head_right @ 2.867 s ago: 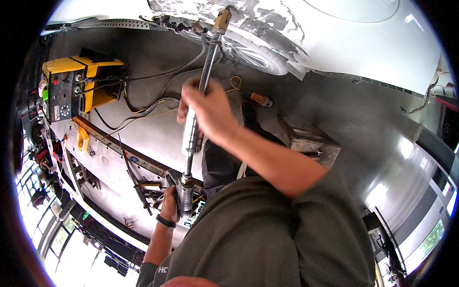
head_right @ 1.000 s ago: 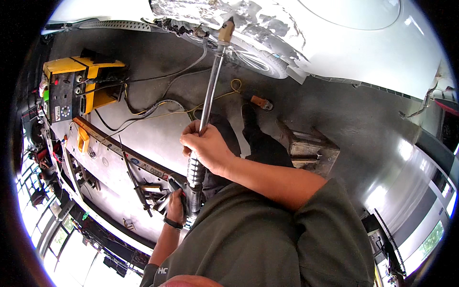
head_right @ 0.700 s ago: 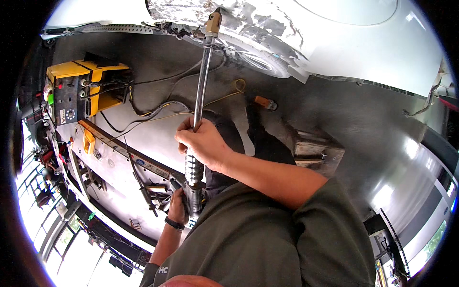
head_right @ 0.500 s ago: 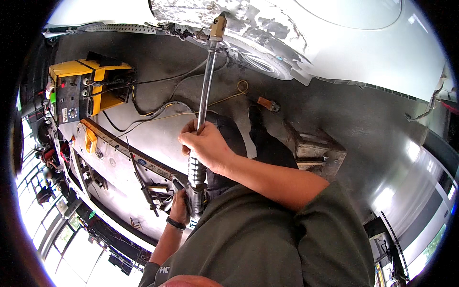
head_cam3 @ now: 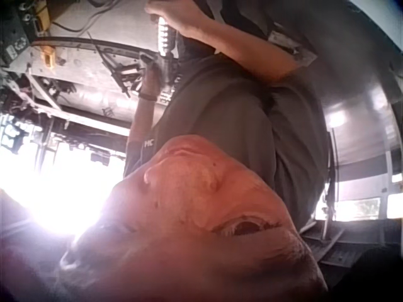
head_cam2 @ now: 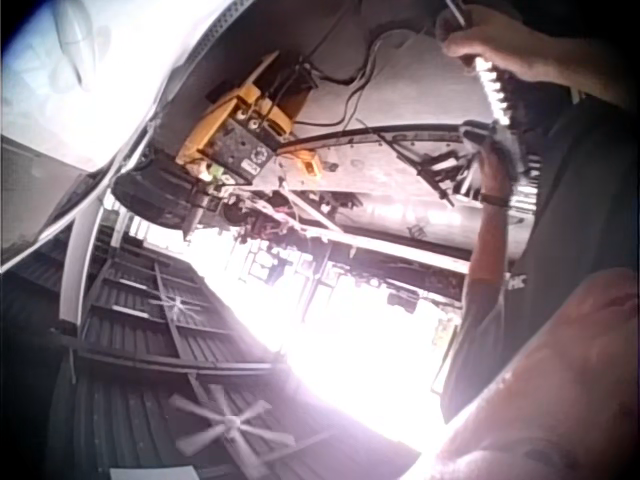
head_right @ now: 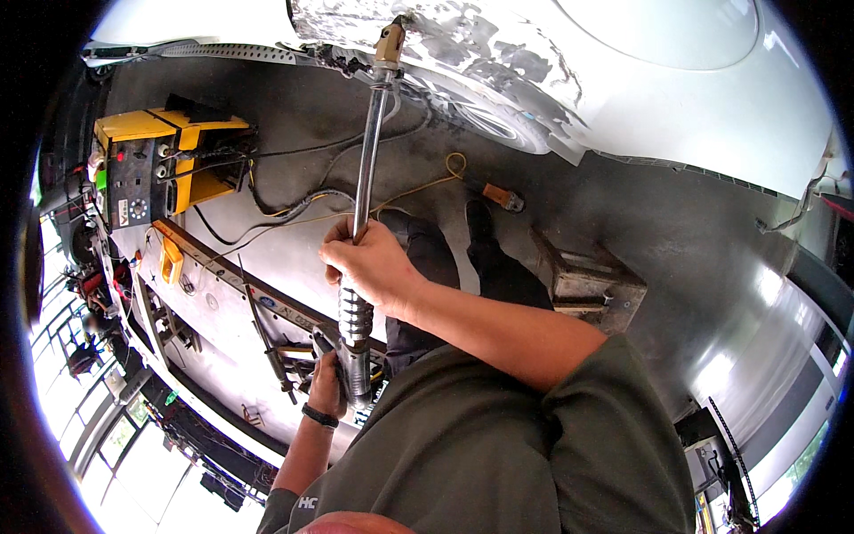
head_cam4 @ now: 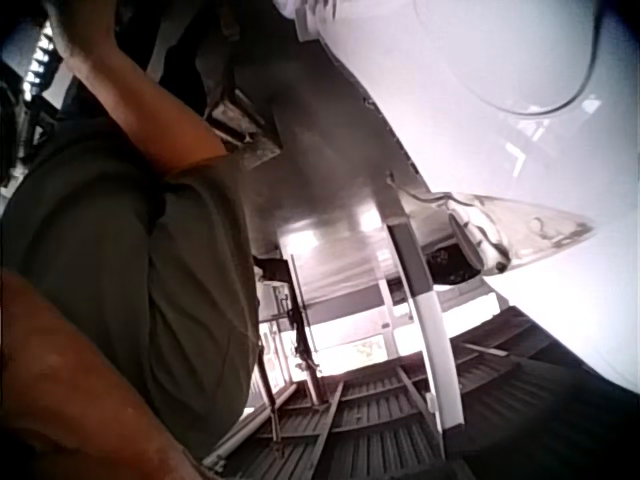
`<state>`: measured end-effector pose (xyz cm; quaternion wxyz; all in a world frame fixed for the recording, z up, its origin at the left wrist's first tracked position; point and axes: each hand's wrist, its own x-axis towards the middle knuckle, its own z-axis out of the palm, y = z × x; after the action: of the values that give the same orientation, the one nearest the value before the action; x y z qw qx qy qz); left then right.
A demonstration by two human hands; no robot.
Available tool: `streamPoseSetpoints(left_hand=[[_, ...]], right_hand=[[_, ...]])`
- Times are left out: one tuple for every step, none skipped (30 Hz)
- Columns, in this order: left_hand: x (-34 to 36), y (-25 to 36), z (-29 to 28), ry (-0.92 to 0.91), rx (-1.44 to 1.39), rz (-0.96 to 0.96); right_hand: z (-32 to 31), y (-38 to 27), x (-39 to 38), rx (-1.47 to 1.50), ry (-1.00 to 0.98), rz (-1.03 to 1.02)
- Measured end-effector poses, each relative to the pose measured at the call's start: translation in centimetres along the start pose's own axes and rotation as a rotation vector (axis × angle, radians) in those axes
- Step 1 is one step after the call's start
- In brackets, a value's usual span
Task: The person uses a hammer to tap on a damaged car fender and then uses a slide hammer to pull out dents in the metal.
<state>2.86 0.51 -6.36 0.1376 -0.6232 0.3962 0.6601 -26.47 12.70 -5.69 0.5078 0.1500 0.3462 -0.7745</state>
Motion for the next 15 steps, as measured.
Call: streamPoseSetpoints(left_hand=[[0.1, 0.1, -0.2, -0.015, 0.02, 0.013], [0.1, 0.3, -0.4, -0.031, 0.04, 0.024], [0.9, -0.5, -1.9, -0.028, 0.04, 0.026], [2.4, -2.1, -4.4, 0.024, 0.217, 0.029], [3.4, -2.9, -5.9, 0.074, 0.394, 0.032], [3.1, -1.9, -5.3, 0.068, 0.399, 0.034], [1.9, -0.1, -3.6, -0.031, 0.271, -0.001], [1.0, 1.3, -2.3, -0.132, 0.143, -0.032], [0.7, 1.8, -1.7, -0.053, 0.007, -0.068], [0.7, 2.2, -1.7, -0.054, 0.013, -0.061], [0.8, 2.6, -1.8, -0.076, -0.031, -0.097], [0.7, 2.7, -2.2, -0.092, -0.08, -0.137], [1.8, 1.3, -4.1, -0.036, -0.033, -0.084], [2.5, 1.0, -4.9, -0.036, -0.032, -0.087], [3.1, 0.8, -5.5, -0.066, 0.028, -0.049]], right_hand=[[0.1, 0.0, 0.1, 0.002, 0.002, -0.005], [0.1, 0.1, 0.2, 0.002, 0.004, -0.006], [0.3, 0.1, 0.2, 0.003, 0.004, 0.003], [0.6, 0.1, 0.2, 0.005, 0.004, 0.012], [0.7, 0.4, 0.3, 0.023, 0.007, -0.002], [0.6, 0.7, 0.4, 0.041, 0.016, -0.02], [0.7, 0.4, 0.4, 0.026, 0.021, -0.015], [0.5, 0.3, 0.3, 0.038, -0.009, 0.002], [0.7, 0.2, 0.4, 0.059, 0.0, -0.003], [1.0, 0.0, 0.5, 0.081, 0.009, -0.009], [1.0, -0.1, 1.0, 0.1, 0.014, -0.036], [1.3, -0.9, 1.4, 0.058, 0.046, -0.059], [0.9, -2.5, 2.2, 0.02, 0.022, -0.066], [0.3, -4.3, 2.9, -0.021, -0.001, -0.068], [0.4, -6.3, 3.2, 0.005, 0.005, -0.094]])
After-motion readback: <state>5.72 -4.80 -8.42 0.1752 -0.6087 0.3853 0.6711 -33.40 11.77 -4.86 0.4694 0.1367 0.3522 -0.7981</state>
